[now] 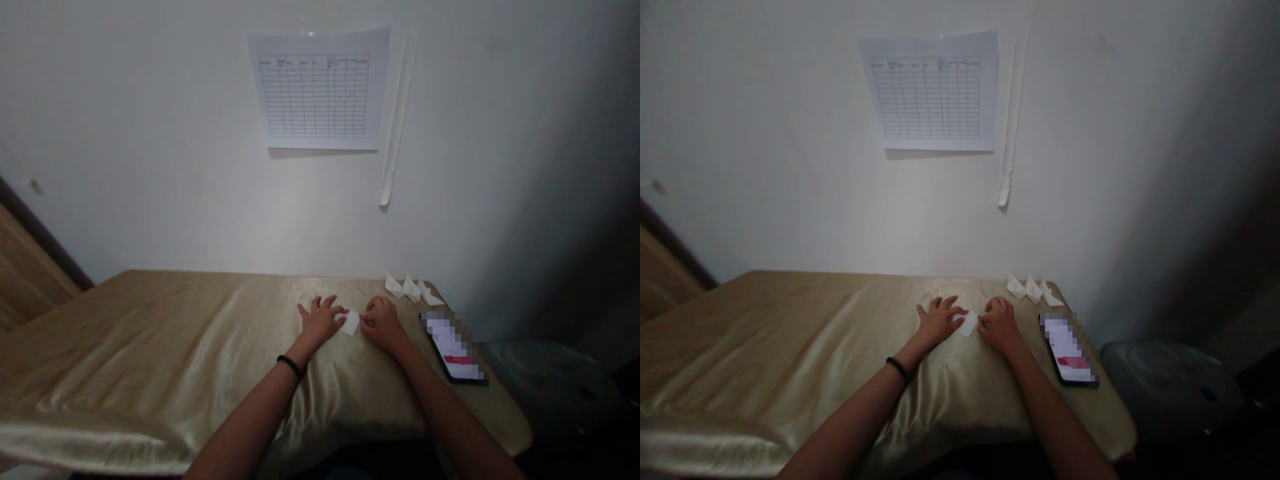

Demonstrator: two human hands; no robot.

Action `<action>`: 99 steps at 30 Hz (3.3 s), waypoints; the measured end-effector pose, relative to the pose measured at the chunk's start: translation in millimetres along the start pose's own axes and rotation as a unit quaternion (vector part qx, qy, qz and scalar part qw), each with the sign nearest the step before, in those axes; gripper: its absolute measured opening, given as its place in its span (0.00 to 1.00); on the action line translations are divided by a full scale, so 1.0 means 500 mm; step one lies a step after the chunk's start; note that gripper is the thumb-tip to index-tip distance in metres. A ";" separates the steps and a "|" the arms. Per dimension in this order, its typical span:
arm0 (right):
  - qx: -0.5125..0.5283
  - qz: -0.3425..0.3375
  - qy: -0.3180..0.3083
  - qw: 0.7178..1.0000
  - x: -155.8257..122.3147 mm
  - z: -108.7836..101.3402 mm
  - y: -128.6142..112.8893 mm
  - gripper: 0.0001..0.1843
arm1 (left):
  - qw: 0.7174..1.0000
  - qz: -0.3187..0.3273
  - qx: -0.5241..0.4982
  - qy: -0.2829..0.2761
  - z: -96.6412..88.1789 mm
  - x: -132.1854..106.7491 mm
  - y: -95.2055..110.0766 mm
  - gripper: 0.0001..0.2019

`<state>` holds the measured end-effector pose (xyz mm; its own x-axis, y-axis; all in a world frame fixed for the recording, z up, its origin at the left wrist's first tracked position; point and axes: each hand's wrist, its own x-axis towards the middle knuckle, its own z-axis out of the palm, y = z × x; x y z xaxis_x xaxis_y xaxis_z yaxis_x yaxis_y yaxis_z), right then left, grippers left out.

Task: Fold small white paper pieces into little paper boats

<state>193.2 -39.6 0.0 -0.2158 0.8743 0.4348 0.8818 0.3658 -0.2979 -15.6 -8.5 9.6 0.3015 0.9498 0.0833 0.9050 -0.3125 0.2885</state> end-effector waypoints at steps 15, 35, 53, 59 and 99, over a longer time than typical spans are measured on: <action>0.034 -0.108 -0.021 0.993 -0.009 -0.021 -0.023 0.07 | 1.000 0.014 0.004 0.017 0.008 -0.001 -0.008 0.16; 0.075 -0.033 0.065 0.995 -0.009 0.007 0.009 0.10 | 1.000 0.014 -0.004 0.017 0.012 0.000 -0.010 0.16; 0.139 -0.102 -0.023 0.985 -0.016 -0.006 -0.018 0.10 | 1.000 0.012 0.000 0.028 0.015 0.000 -0.009 0.16; 0.168 -0.111 -0.040 0.979 -0.023 -0.007 -0.020 0.09 | 1.000 0.012 0.003 0.025 0.010 0.001 -0.007 0.15; 0.167 -0.020 -0.014 0.986 -0.012 -0.004 0.027 0.25 | 0.997 0.062 -0.003 -0.036 -0.011 0.002 -0.014 0.16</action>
<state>207.3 -40.4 -4.9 -0.2633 0.8637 0.4297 0.6860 0.4808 -0.5461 -23.2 -5.6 13.1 0.4318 0.9005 0.0506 0.8576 -0.4273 0.2863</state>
